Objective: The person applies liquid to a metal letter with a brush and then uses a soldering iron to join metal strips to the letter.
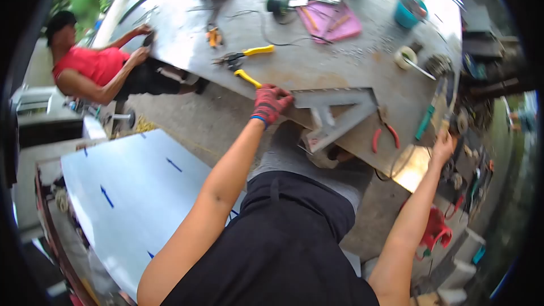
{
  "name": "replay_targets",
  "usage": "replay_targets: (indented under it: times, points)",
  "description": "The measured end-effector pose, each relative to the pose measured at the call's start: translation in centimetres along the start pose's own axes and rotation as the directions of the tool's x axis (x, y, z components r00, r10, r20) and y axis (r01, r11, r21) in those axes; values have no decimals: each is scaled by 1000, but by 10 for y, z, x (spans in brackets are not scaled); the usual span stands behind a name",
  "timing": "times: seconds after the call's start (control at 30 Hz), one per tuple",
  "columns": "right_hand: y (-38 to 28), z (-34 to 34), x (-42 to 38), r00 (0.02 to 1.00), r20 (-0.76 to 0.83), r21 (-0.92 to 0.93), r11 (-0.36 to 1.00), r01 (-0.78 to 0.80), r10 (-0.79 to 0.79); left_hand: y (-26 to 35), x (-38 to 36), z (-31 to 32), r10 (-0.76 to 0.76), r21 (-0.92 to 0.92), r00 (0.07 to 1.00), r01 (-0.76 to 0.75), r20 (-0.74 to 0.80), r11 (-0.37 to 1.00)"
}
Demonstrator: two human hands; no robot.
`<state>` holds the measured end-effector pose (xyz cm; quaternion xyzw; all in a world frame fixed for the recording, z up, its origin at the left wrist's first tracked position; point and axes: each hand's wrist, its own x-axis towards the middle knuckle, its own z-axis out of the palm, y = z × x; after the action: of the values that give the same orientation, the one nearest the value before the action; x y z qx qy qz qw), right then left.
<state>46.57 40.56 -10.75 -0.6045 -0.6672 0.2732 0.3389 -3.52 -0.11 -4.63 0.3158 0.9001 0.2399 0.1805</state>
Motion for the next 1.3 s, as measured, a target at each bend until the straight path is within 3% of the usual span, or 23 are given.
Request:
replay_targets:
  times: [0.03,0.1,0.17,0.27,0.53,0.57,0.67,0.73,0.77,0.83,0.9,0.97,1.03,1.13,1.27,1.3]
  points:
    - [22,3,10,1000,18,45,999,-3,2,0,1,2,-32,-10,999,32,7,999]
    - [-12,-1,-7,1000,16,-97,995,-3,4,0,4,3,-77,-28,997,76,-8,997]
    - [-30,0,-13,988,29,-147,979,-144,150,9,1,0,-132,-24,990,133,47,991]
    - [-24,-4,-7,993,78,-177,981,-73,88,17,-5,-10,-132,-59,990,135,49,989]
    - [-6,-3,9,993,107,-84,996,-42,51,1,-13,-6,-75,-171,997,72,-12,983]
    - [-3,-4,11,991,121,-4,998,-62,62,-1,-17,-7,-72,-193,997,68,-16,979]
    - [-15,-7,9,995,65,49,996,-74,71,-4,-38,-12,-106,-237,993,91,-53,967]
    - [-34,-16,9,989,-104,-77,991,-110,102,-6,-54,-20,-140,-326,990,127,-18,937]
    - [-46,-21,7,990,-100,-75,992,-102,95,-11,-64,-20,-145,-330,989,129,-24,935]
    - [-72,-31,-6,973,-232,-188,980,-65,20,-19,-86,-16,-97,-327,992,67,-76,942]
    - [-88,-29,-20,958,-284,-147,989,6,-48,-24,-107,-16,-96,-331,993,70,-63,941]
    - [-102,-26,-37,964,-240,-14,994,113,-113,-29,-126,-13,-120,-302,993,119,15,946]
    - [-145,-16,-77,973,-214,51,994,102,-89,-43,-142,0,-114,-298,993,113,14,948]
    - [-169,0,-127,958,-85,92,956,280,-273,-56,-160,8,-108,-278,988,134,106,951]
    - [-233,22,-213,959,62,277,928,250,-276,-77,-176,32,-39,-349,961,137,273,927]
    - [-244,25,-230,953,104,313,919,239,-284,-70,-181,26,-35,-254,946,121,321,959]
